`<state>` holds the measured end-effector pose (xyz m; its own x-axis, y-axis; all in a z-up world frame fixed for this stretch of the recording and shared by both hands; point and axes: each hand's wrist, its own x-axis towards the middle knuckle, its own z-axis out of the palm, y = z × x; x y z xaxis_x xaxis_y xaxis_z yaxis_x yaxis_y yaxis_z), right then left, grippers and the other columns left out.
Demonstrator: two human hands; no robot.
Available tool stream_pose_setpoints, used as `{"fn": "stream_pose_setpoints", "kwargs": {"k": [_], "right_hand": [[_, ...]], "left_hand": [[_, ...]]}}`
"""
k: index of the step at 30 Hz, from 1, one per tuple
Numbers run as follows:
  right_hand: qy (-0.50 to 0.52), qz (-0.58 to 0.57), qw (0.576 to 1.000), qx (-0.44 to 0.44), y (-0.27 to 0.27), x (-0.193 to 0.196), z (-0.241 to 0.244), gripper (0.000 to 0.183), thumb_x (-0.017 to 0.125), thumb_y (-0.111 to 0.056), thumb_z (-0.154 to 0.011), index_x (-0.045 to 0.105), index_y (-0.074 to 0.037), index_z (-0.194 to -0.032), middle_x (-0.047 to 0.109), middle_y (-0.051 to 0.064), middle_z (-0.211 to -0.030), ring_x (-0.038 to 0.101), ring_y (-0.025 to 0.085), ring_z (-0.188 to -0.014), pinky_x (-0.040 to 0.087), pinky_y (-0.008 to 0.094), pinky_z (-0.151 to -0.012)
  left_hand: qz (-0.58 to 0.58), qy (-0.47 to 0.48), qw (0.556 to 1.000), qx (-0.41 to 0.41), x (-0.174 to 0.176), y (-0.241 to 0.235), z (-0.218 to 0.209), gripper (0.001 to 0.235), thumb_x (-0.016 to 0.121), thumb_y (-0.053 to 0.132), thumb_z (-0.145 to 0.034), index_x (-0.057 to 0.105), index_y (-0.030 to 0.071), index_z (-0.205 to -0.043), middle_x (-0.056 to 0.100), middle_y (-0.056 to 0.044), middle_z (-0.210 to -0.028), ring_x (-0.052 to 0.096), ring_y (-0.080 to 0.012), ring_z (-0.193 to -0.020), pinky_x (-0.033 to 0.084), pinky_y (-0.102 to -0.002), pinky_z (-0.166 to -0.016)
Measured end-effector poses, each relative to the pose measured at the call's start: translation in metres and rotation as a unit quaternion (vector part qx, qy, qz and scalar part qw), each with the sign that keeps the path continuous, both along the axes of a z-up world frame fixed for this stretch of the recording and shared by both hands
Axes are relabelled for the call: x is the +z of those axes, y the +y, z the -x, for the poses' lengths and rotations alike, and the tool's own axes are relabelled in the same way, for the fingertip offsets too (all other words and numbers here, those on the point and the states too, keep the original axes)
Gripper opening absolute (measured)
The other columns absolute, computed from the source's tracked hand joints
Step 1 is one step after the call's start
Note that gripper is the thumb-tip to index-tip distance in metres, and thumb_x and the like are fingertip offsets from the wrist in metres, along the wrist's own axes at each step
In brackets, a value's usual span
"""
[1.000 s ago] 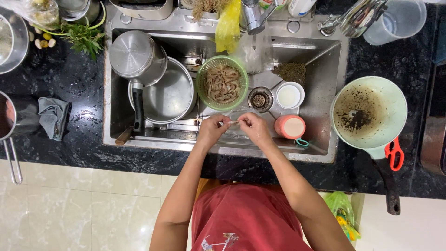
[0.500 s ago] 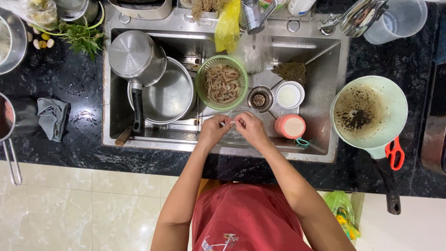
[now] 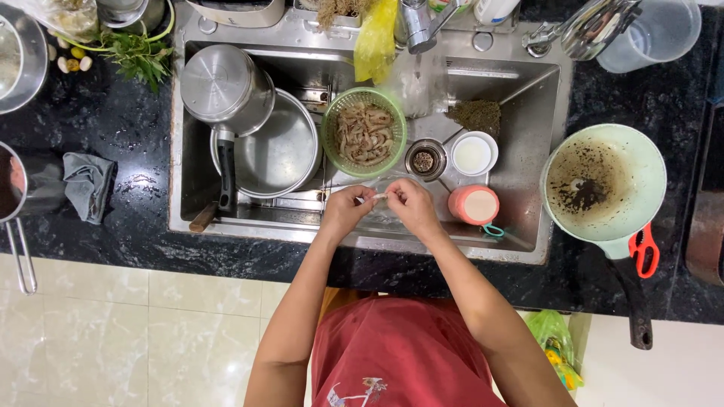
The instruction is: Cleaning and preparing small shrimp in a kitchen sink.
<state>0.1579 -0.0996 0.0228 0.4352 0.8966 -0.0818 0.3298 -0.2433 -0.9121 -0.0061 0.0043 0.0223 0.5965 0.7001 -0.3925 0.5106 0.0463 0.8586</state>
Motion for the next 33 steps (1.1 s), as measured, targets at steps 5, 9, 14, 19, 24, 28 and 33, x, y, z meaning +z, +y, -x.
{"fn": "stream_pose_setpoints", "kwargs": {"k": [5,9,14,19,24,28,33], "right_hand": [[0.027,0.023,0.999,-0.019,-0.003,-0.013,-0.004,0.013,0.071,-0.008,-0.089,0.068,-0.003,-0.100,0.068,0.006,-0.086,0.064,0.013,-0.071,0.052,0.029,-0.065],[0.039,0.029,0.998,-0.026,-0.004,-0.014,-0.008,0.013,0.071,-0.008,-0.089,0.069,-0.003,-0.100,0.069,0.004,-0.084,0.063,0.010,-0.070,0.052,0.027,-0.064],[0.043,0.017,0.999,-0.020,-0.010,-0.021,-0.015,0.012,0.071,-0.007,-0.090,0.070,-0.002,-0.101,0.068,0.003,-0.085,0.060,0.008,-0.071,0.051,0.025,-0.065],[0.074,0.005,0.997,-0.009,-0.014,-0.020,-0.023,0.012,0.068,-0.009,-0.093,0.070,-0.001,-0.102,0.069,0.003,-0.089,0.062,0.008,-0.074,0.052,0.024,-0.066],[0.153,0.047,0.987,0.019,-0.017,-0.058,-0.030,0.015,0.064,-0.016,-0.099,0.072,-0.003,-0.101,0.074,0.004,-0.093,0.068,0.010,-0.073,0.054,0.025,-0.067],[-0.144,0.029,0.982,0.115,-0.017,-0.096,-0.009,0.028,0.072,-0.014,-0.082,0.076,-0.007,-0.109,0.073,0.018,-0.114,0.071,0.027,-0.083,0.055,0.035,-0.069],[-0.050,0.096,0.990,0.088,-0.009,-0.056,0.008,0.030,0.071,-0.018,-0.091,0.072,-0.009,-0.120,0.075,0.013,-0.113,0.075,0.023,-0.089,0.056,0.033,-0.077]], "left_hand": [[-0.016,-0.016,1.000,0.004,-0.011,0.002,0.010,0.022,0.079,0.016,-0.085,0.076,0.004,-0.103,0.073,-0.001,-0.081,0.058,-0.0080,-0.062,0.049,-0.026,-0.059],[-0.005,-0.006,1.000,0.015,-0.010,0.006,0.019,0.021,0.080,0.018,-0.086,0.077,0.004,-0.101,0.074,-0.001,-0.081,0.060,-0.0082,-0.063,0.049,-0.026,-0.059],[-0.032,-0.007,0.999,0.022,-0.014,0.009,0.030,0.019,0.079,0.019,-0.087,0.077,0.006,-0.101,0.075,-0.001,-0.084,0.060,-0.0085,-0.066,0.051,-0.026,-0.063],[0.008,-0.001,0.999,0.051,-0.015,0.013,0.037,0.021,0.080,0.020,-0.088,0.079,0.007,-0.104,0.075,-0.001,-0.087,0.061,-0.0091,-0.070,0.051,-0.026,-0.066],[0.021,-0.030,0.997,0.064,-0.028,0.014,0.045,0.022,0.077,0.017,-0.089,0.078,0.008,-0.108,0.076,-0.003,-0.091,0.065,-0.0091,-0.078,0.054,-0.026,-0.072],[0.047,-0.005,0.996,0.071,-0.048,0.014,0.044,0.028,0.075,0.012,-0.088,0.077,0.012,-0.116,0.077,-0.001,-0.099,0.069,-0.0092,-0.085,0.056,-0.025,-0.075],[0.084,-0.049,0.992,0.079,-0.072,-0.001,0.042,0.025,0.076,0.010,-0.090,0.075,0.007,-0.115,0.077,-0.001,-0.099,0.069,-0.0070,-0.086,0.056,-0.022,-0.075]]}}
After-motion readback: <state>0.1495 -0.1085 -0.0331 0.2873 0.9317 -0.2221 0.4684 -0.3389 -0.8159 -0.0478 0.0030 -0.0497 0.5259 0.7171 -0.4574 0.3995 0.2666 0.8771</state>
